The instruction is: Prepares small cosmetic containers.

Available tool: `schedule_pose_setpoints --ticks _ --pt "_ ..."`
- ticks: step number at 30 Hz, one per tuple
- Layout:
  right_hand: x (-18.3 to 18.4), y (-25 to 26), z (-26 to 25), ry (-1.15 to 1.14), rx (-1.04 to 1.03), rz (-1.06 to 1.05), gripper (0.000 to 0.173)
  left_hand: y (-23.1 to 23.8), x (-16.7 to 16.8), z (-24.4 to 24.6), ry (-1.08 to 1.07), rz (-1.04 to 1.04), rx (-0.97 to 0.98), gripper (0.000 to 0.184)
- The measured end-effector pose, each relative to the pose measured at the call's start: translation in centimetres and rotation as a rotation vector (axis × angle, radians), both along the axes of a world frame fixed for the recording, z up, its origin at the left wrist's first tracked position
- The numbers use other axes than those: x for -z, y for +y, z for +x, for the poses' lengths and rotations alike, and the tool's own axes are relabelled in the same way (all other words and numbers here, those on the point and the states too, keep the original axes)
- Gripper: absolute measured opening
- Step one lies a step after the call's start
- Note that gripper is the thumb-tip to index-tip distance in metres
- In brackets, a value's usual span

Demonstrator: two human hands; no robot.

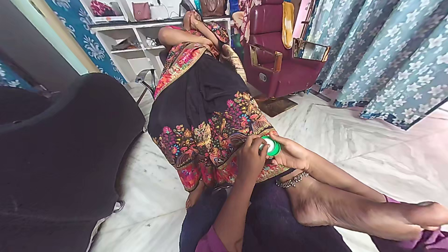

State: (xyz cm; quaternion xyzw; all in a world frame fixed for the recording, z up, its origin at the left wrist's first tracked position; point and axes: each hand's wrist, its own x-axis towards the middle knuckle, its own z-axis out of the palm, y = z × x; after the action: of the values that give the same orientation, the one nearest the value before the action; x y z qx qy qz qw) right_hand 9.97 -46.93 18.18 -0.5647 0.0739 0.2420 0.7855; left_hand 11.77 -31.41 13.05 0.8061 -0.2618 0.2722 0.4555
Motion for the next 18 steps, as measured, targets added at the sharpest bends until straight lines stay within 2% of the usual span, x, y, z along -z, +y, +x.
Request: schedule_pose_setpoints --ticks 4,18 --pt "0.08 -0.13 -0.02 -0.013 -0.003 0.006 0.054 -0.13 0.04 -0.04 -0.001 -0.010 -0.004 0.023" --pt "0.14 -0.11 0.11 -0.011 0.006 0.005 0.052 -0.15 -0.01 -0.14 -0.030 0.011 -0.028 0.012"
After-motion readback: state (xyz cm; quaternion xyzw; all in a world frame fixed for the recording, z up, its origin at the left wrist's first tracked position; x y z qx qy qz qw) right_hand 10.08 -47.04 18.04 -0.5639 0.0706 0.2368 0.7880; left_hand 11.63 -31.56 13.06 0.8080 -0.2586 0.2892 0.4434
